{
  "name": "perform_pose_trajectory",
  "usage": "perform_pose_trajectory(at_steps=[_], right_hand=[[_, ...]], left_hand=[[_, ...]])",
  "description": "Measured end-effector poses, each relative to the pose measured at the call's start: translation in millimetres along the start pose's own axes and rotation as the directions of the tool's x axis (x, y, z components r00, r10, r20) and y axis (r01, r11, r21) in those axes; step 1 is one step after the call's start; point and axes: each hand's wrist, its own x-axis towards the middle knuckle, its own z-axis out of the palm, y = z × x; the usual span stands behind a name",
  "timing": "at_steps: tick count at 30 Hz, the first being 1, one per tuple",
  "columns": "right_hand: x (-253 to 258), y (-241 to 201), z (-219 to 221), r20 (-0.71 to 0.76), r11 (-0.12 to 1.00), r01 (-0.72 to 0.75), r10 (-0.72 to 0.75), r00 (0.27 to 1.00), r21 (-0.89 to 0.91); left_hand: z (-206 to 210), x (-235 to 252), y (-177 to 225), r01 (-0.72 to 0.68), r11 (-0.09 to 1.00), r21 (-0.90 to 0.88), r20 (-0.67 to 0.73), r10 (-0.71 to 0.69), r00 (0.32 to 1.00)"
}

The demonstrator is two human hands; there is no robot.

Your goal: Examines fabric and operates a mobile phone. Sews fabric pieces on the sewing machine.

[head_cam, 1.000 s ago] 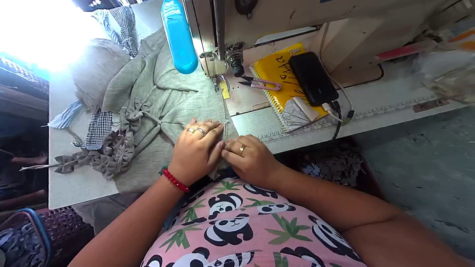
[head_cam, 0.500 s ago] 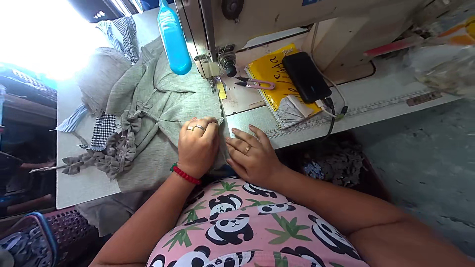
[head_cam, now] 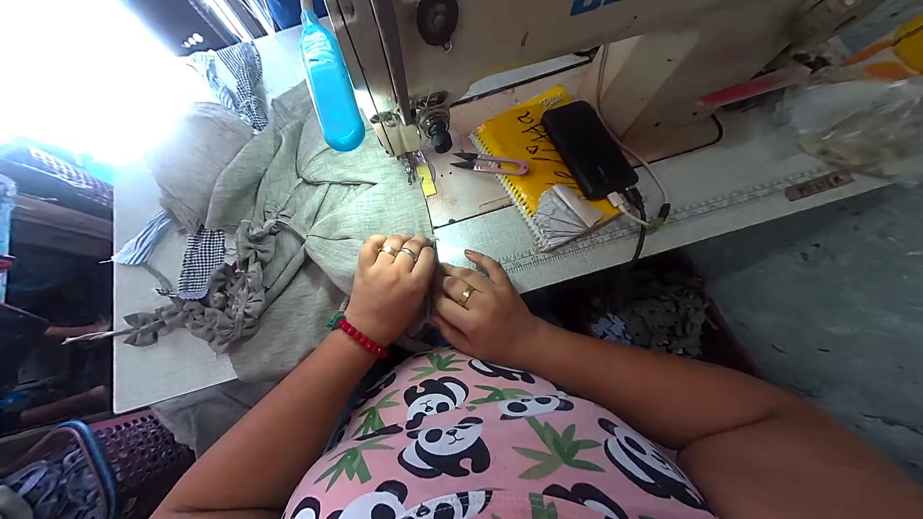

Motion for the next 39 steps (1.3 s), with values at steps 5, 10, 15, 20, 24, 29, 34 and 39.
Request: perform_pose_trajectory(at_steps=[5, 10, 15, 20, 24, 29, 34, 39], right_hand=[[-0.4, 1.2, 0.6, 0.001, 1.000, 0.007, -0.007, 1.000, 0.006], [-3.3, 4.4, -1.7, -0.017, 0.999, 0.034, -0.034, 0.999, 0.025], [-4.0, 8.1, -6.0, -0.023, 0.996, 0.091, -0.092, 0.996, -0.019], [5.3, 9.2, -5.4, -0.005, 0.992, 0.110, -0.111, 0.994, -0.055], [16.2, 10.5, -5.3, 0.025, 0.994, 0.092, -0.091, 0.996, -0.054], [30.2, 18.2, -5.5, 0.060, 0.994, 0.083, -0.079, 0.995, -0.073], [43.3, 29.4, -4.3, 0.086, 0.995, 0.071, -0.065, 0.994, -0.065], [51.6, 34.4, -0.2, 0.127, 0.997, 0.012, -0.002, 0.992, -0.079]], left_hand=[[1.8, 0.4, 2.6, -0.002, 1.000, 0.024, -0.021, 0.003, 1.000], [1.5, -0.7, 6.1, 0.009, 1.000, 0.004, -0.023, -0.009, 1.000], [4.4, -3.6, 8.0, 0.039, 0.999, -0.012, -0.046, -0.040, 0.998], [5.4, 0.6, 1.2, 0.027, 1.000, -0.012, -0.038, -0.027, 0.999], [9.7, 8.3, -8.3, 0.028, 0.999, -0.035, -0.047, -0.029, 0.998], [13.9, 21.4, -19.8, 0.020, 0.999, -0.049, -0.042, -0.022, 0.999], [22.4, 33.8, -33.7, 0.005, 1.000, -0.016, -0.029, -0.005, 1.000], [28.8, 46.4, -44.4, 0.005, 0.996, -0.084, -0.009, -0.006, 1.000]])
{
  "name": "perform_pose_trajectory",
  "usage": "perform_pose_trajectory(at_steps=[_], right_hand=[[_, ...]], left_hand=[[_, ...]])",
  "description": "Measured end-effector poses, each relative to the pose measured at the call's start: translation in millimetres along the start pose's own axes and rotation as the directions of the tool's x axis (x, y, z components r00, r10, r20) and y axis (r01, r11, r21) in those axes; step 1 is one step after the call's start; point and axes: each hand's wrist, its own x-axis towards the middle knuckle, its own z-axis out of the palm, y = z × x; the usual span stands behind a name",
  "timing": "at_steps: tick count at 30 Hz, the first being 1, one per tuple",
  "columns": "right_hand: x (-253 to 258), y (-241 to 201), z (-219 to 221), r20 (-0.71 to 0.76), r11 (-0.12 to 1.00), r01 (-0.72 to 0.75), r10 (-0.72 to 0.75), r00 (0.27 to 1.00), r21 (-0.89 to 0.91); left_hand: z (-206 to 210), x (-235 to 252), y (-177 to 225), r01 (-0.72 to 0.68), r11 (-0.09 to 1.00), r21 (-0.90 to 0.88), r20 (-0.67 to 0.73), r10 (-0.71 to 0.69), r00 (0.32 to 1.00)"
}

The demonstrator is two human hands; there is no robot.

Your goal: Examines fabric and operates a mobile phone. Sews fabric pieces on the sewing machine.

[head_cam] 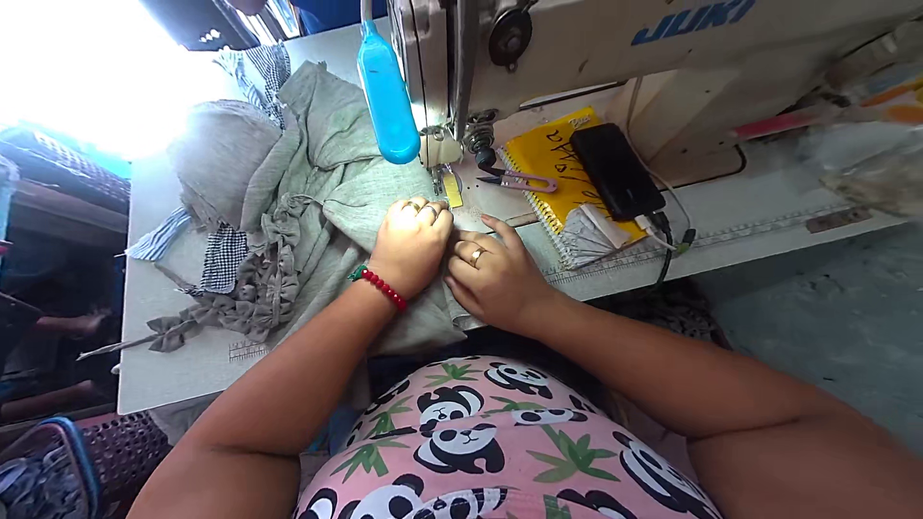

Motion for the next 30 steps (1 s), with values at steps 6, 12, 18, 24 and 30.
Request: perform_pose_trajectory(at_steps=[6, 12, 18, 24, 30], right_hand=[[-4.8, -8.5, -1.5, 0.042, 0.993, -0.118, 0.118, 0.992, -0.008], [-27.4, -10.4, -8.8, 0.011, 0.988, -0.059, 0.058, 0.998, 0.142], [-36.8, -19.2, -5.6, -0.013, 0.987, -0.016, 0.018, 1.000, 0.158], [-38.0, -19.0, -4.3, -0.033, 0.988, -0.020, 0.025, 0.999, 0.151], [-37.0, -19.3, -5.2, -0.032, 0.990, -0.020, 0.024, 0.999, 0.143]], left_hand=[[-27.3, -29.3, 31.3, 0.163, 0.976, -0.147, 0.029, -0.160, 0.987], [-50.6, -136.6, 23.6, 0.409, 0.895, -0.178, 0.178, -0.379, 0.908], [-83.6, -147.0, -63.0, 0.084, 0.995, -0.058, 0.138, -0.075, 0.988], [-71.6, -83.1, -31.6, -0.171, 0.985, 0.023, 0.055, 0.170, 0.984], [-49.3, -65.9, -39.1, -0.164, 0.986, 0.032, 0.058, 0.162, 0.985]])
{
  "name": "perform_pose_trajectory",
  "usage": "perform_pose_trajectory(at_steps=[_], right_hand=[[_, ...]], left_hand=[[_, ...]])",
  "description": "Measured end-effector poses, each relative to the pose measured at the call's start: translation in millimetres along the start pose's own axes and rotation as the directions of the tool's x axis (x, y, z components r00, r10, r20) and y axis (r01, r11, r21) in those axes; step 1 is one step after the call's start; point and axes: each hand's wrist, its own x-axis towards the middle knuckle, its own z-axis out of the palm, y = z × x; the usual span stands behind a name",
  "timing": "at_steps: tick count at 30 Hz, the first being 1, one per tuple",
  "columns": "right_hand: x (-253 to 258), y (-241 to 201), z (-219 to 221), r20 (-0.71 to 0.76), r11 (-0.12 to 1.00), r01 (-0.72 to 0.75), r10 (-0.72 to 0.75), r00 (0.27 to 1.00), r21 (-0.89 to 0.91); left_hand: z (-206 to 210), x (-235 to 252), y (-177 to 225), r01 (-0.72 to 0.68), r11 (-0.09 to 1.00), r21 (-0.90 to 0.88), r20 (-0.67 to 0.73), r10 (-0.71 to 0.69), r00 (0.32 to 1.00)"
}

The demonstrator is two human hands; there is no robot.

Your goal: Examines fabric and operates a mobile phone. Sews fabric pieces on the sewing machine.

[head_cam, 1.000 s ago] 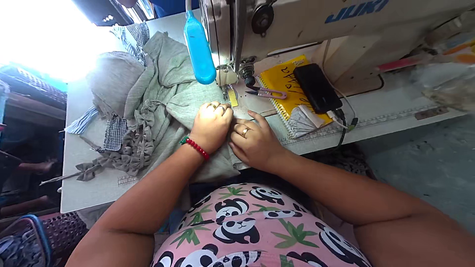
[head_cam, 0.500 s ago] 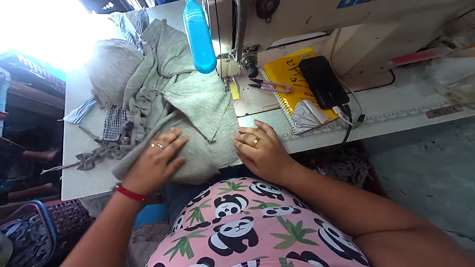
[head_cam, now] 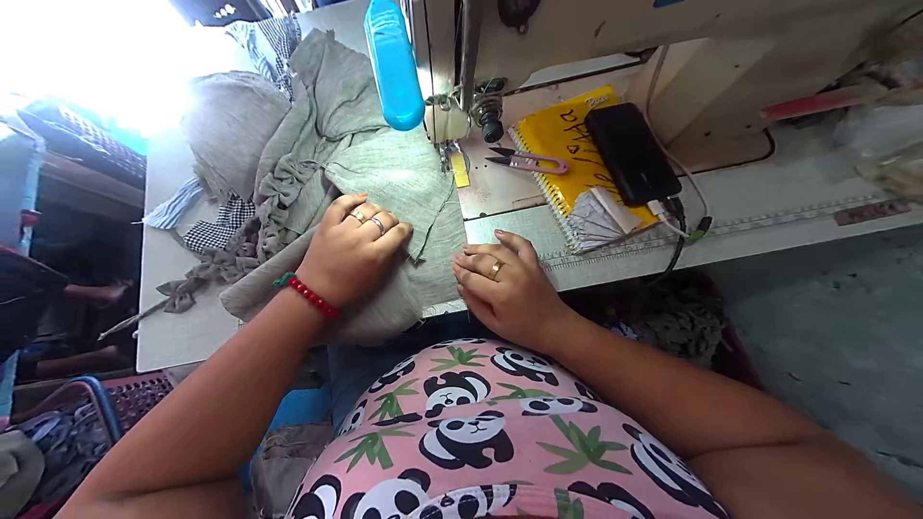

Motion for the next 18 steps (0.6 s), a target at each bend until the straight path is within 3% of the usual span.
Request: perform_pose_trajectory(at_steps=[5, 11, 18], right_hand=[[0.6, -0.2, 1.0, -0.010, 1.000, 0.001, -0.001, 1.000, 0.013], [0.3, -0.8, 1.0, -0.007, 1.000, -0.007, 0.007, 1.000, 0.010], [0.3, -0.3, 1.8, -0.015, 1.000, -0.010, 0.010, 1.000, 0.014]], left_hand=[[9.1, 7.3, 5.2, 0.142, 0.983, -0.112, -0.124, -0.156, 0.980], [16.4, 14.9, 18.7, 0.146, 0.943, -0.298, -0.298, -0.237, 0.925], [13.1, 25.6, 30.2, 0.046, 0.990, -0.134, -0.358, -0.092, 0.929]])
